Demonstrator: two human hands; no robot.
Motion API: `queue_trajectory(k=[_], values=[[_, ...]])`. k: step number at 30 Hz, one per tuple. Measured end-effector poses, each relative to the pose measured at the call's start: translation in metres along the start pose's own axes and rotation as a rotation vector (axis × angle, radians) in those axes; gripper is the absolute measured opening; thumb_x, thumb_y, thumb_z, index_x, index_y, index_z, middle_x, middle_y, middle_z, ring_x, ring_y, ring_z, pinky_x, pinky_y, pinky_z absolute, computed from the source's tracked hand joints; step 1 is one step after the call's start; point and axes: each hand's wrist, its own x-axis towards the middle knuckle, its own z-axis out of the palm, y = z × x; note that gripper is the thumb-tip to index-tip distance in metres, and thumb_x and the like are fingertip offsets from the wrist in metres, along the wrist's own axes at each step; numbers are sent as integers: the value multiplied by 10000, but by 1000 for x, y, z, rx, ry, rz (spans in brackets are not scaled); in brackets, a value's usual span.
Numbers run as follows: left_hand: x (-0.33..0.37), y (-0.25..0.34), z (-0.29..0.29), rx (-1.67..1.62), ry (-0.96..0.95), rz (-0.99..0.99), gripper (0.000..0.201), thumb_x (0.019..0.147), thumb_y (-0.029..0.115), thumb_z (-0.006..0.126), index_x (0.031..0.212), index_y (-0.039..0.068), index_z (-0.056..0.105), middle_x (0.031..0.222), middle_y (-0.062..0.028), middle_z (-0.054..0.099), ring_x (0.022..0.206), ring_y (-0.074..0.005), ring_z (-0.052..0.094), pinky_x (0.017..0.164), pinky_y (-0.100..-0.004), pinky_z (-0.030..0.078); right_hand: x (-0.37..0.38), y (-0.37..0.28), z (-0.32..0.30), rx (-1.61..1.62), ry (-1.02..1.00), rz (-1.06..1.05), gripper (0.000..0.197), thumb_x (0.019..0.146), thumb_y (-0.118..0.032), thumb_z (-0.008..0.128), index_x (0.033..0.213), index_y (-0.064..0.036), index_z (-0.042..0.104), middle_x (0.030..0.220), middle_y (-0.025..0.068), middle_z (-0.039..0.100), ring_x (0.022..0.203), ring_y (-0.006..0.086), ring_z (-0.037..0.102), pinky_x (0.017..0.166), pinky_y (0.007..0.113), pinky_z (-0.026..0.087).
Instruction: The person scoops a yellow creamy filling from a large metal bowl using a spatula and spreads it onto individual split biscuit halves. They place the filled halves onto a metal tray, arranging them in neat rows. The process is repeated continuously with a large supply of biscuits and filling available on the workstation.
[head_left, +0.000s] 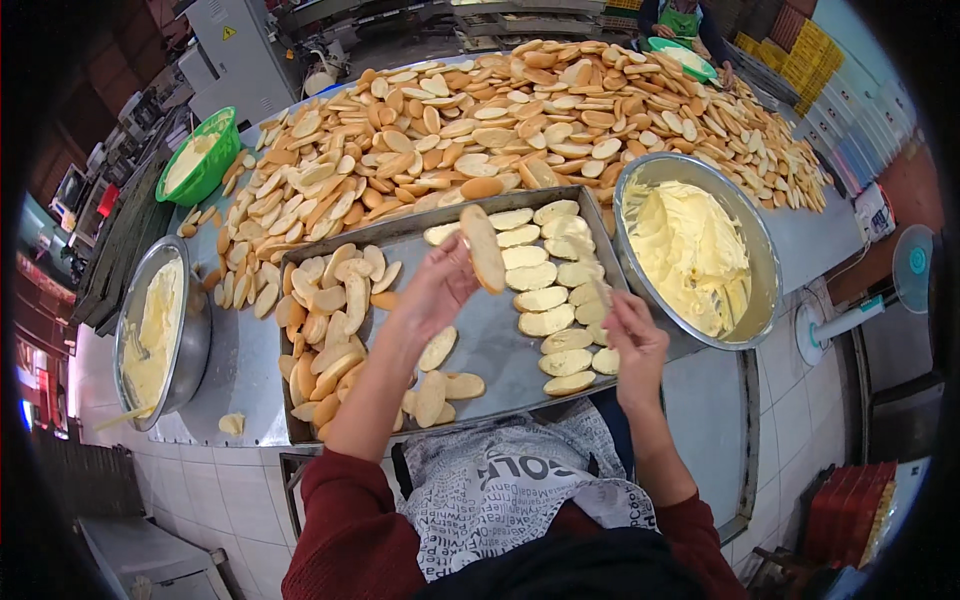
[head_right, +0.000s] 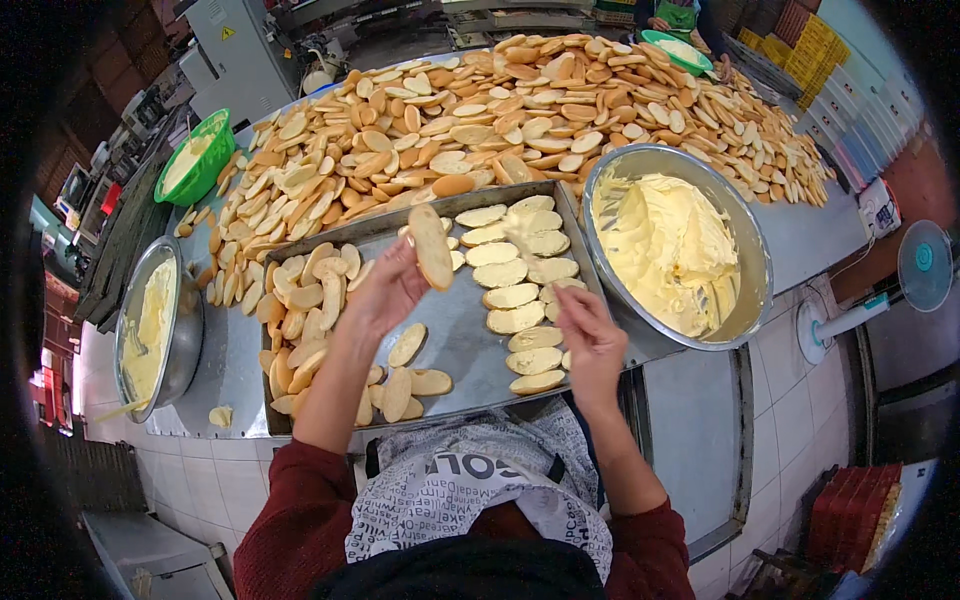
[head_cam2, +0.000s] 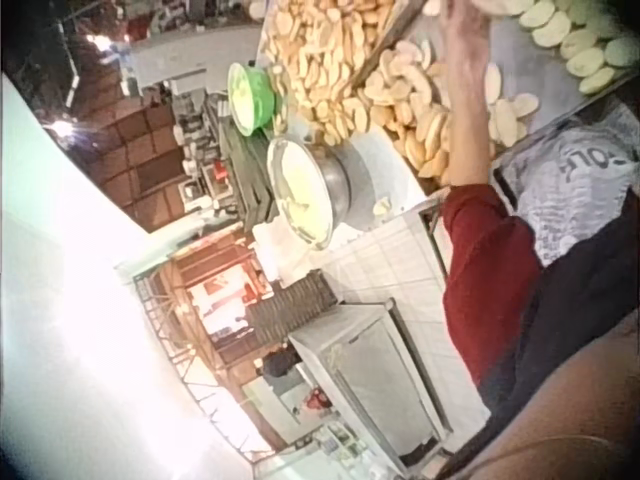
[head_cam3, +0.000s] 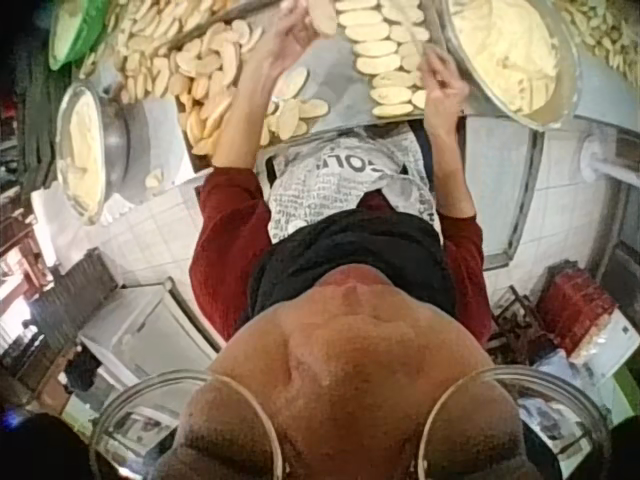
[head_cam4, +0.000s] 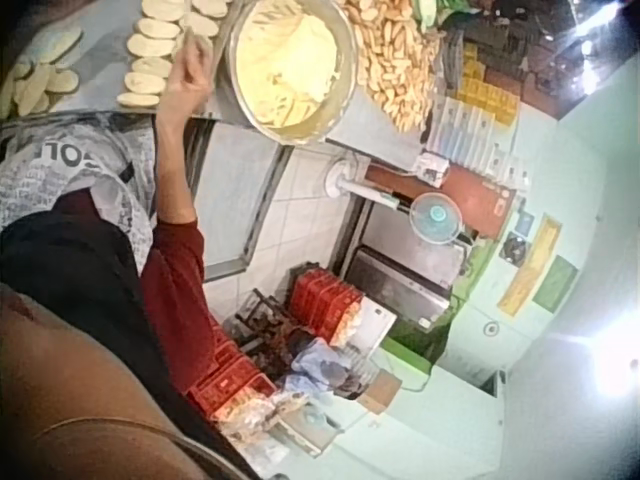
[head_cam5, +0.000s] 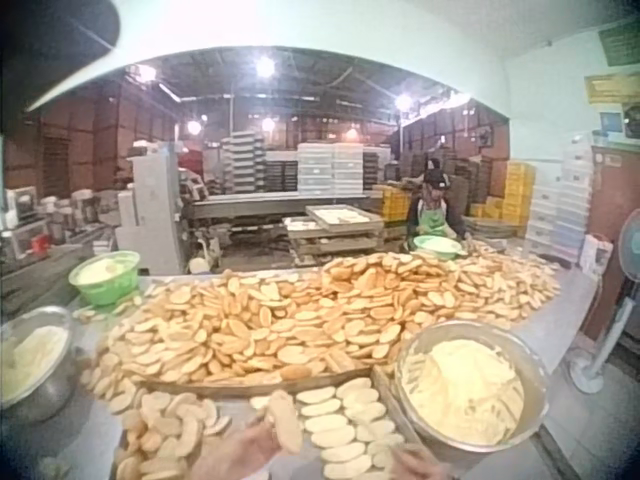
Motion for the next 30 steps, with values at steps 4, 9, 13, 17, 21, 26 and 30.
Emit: queue_trajectory(k=[4,9,13,17,21,26,30], values=[[-15,-20,26,-168,18,-51,378,908,250,631,1229,83,522,1206,-23,598,1087,-133,590,936,-281,495,1,5,25,30,-24,-123,318,863,56,608,1152,-58,678,1065,35,605,907,92,547,745,204,450],[-19,-31,45,-351,-97,-68,340,903,202,635,1204,81,535,1196,-49,604,1108,-170,589,970,-304,488,2,11,41,-112,-32,-356,375,821,122,583,1115,-78,703,1043,51,609,849,122,558,703,228,463],[-20,-37,39,-423,-28,-83,345,899,188,638,1202,64,530,1188,-69,603,1107,-190,588,980,-319,484,3,15,36,-241,-70,-476,513,723,188,544,1108,-105,713,1029,59,621,837,154,573,678,234,463],[-24,-33,39,-472,-41,-98,355,896,186,642,1207,58,528,1179,-73,604,1100,-196,590,977,-332,485,8,16,20,-398,-104,-663,604,616,185,524,1099,-119,720,1001,73,630,827,210,592,663,253,477],[-24,-36,30,-467,20,-107,358,895,180,641,1214,62,527,1180,-71,602,1095,-198,591,969,-337,486,12,3,0,-566,-134,-785,594,587,143,531,1083,-122,724,976,82,633,820,237,600,650,278,499],[-23,-34,22,-404,21,-53,349,891,165,642,1209,71,532,1179,-69,603,1088,-193,594,960,-334,491,15,-18,-22,-706,-97,-833,532,638,147,532,1073,-96,719,937,98,647,749,207,605,609,259,499],[-18,-36,20,-348,-6,-74,351,884,170,648,1200,73,531,1183,-73,601,1078,-193,599,959,-337,496,14,-21,-19,-280,-208,-338,348,809,112,543,1094,-23,691,947,92,668,644,124,568,557,243,468]])
